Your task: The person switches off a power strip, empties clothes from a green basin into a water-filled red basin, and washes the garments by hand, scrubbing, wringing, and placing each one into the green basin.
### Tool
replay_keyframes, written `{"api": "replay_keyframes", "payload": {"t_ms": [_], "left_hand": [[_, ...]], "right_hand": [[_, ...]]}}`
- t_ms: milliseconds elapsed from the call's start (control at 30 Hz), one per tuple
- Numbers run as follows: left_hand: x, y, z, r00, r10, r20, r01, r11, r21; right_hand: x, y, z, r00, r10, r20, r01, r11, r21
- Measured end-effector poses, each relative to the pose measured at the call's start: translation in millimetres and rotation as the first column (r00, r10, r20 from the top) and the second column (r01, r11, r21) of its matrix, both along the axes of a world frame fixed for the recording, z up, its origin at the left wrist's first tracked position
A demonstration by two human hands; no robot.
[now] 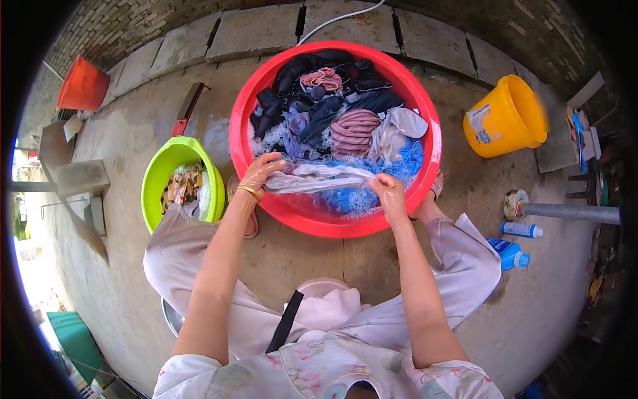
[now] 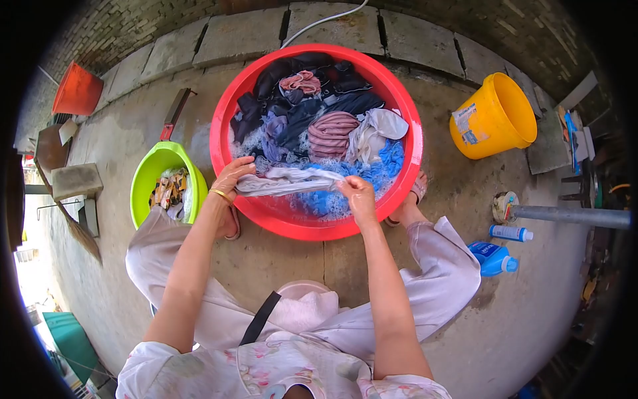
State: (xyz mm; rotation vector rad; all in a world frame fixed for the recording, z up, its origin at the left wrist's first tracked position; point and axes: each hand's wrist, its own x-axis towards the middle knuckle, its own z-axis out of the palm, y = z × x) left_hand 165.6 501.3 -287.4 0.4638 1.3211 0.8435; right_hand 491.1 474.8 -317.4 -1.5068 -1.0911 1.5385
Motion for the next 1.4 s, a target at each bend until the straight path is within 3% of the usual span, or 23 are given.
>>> {"api": "replay_keyframes", "payload": {"t_ms": [33, 100, 167, 233, 300, 367, 433, 500, 533, 567, 600, 633, 667, 733, 867, 1000, 1067, 1133, 1167, 1200, 1233, 1267, 1400], "left_hand": [[-6, -3, -2, 1.000, 0.001, 0.000, -0.001, 1.000, 0.000], [-19, -8, -7, 0.970, -0.186, -0.155, 0.200, 0.976, 0.083], [-17, -13, 8, 0.960, -0.242, -0.139, 0.254, 0.964, 0.075], [-14, -17, 13, 0.847, -0.488, -0.211, 0.511, 0.857, 0.069], [-11, -23, -5, 0.772, -0.542, -0.332, 0.590, 0.806, 0.056], [-8, -25, -17, 0.449, -0.563, -0.694, 0.817, 0.573, 0.065], [-12, -23, -21, 0.478, -0.583, -0.657, 0.784, 0.621, 0.019], [-13, -22, -21, 0.850, -0.442, -0.287, 0.437, 0.895, -0.087], [-13, -24, -29, 0.850, -0.443, -0.284, 0.436, 0.895, -0.090], [-11, -35, -44, 0.921, -0.326, -0.212, 0.329, 0.944, -0.024], [-9, -38, -57, 0.970, -0.199, -0.136, 0.206, 0.978, 0.042], [-6, -42, -67, 0.971, -0.198, -0.135, 0.204, 0.978, 0.035], [1, -45, -74, 0.958, -0.219, -0.184, 0.223, 0.975, 0.002], [14, -52, -85, 0.920, -0.258, -0.294, 0.266, 0.964, -0.014], [22, -49, -82, 0.947, -0.191, -0.259, 0.183, 0.982, -0.053], [14, -53, -84, 0.874, -0.223, -0.432, 0.255, 0.967, 0.018], [9, -50, -77, 0.811, -0.248, -0.531, 0.301, 0.953, 0.014], [2, -47, -68, 0.571, -0.325, -0.754, 0.480, 0.877, -0.015], [-2, -45, -63, 0.572, -0.322, -0.754, 0.475, 0.880, -0.015], [-6, -43, -57, 0.471, -0.346, -0.811, 0.537, 0.842, -0.047], [-11, -42, -54, 0.364, -0.361, -0.858, 0.593, 0.801, -0.085], [-16, -40, -54, 0.366, -0.356, -0.860, 0.591, 0.803, -0.081], [-33, -35, -47, 0.267, -0.383, -0.884, 0.592, 0.789, -0.163]], "right_hand": [[4, 2, -2, 1.000, 0.001, 0.000, -0.001, 1.000, 0.000], [13, 4, -7, 0.837, -0.419, -0.351, 0.356, 0.905, -0.233], [18, 2, -8, 0.759, -0.470, -0.451, 0.376, 0.881, -0.286], [18, 1, -12, 0.583, -0.513, -0.630, 0.360, 0.858, -0.366], [15, 4, -16, 0.543, -0.532, -0.650, 0.369, 0.846, -0.385], [12, 9, -15, 0.498, -0.548, -0.672, 0.376, 0.835, -0.402], [9, 12, -12, 0.457, -0.434, -0.776, 0.380, 0.885, -0.271], [10, 10, -8, 0.479, -0.402, -0.780, 0.373, 0.898, -0.233], [10, 8, -7, 0.503, -0.368, -0.782, 0.364, 0.911, -0.195], [18, -3, -22, 0.506, -0.379, -0.775, 0.361, 0.909, -0.209], [32, -8, -56, 0.953, -0.145, -0.266, 0.081, 0.968, -0.238], [39, -11, -80, 0.909, 0.279, 0.308, -0.132, 0.897, -0.422], [35, -13, -87, 0.910, 0.282, 0.304, -0.133, 0.893, -0.430], [20, -16, -103, 0.592, 0.109, 0.799, -0.191, 0.982, 0.008], [-35, 20, -102, 0.780, 0.132, 0.611, -0.147, 0.989, -0.027], [-80, 28, -143, 0.813, 0.077, 0.578, -0.024, 0.995, -0.098], [-91, 21, -138, 0.477, -0.004, 0.879, -0.008, 1.000, 0.009], [-79, 22, -159, 0.521, 0.045, 0.852, -0.067, 0.998, -0.012], [-72, 23, -160, 0.560, 0.093, 0.823, -0.123, 0.992, -0.028], [-64, 25, -160, 0.560, 0.095, 0.823, -0.128, 0.991, -0.028], [-58, 28, -145, 0.810, 0.130, 0.572, -0.018, 0.980, -0.198], [-50, 32, -129, 0.964, 0.077, 0.256, 0.028, 0.923, -0.385], [-9, 27, -60, 0.994, 0.050, 0.098, -0.013, 0.939, -0.345]]}}
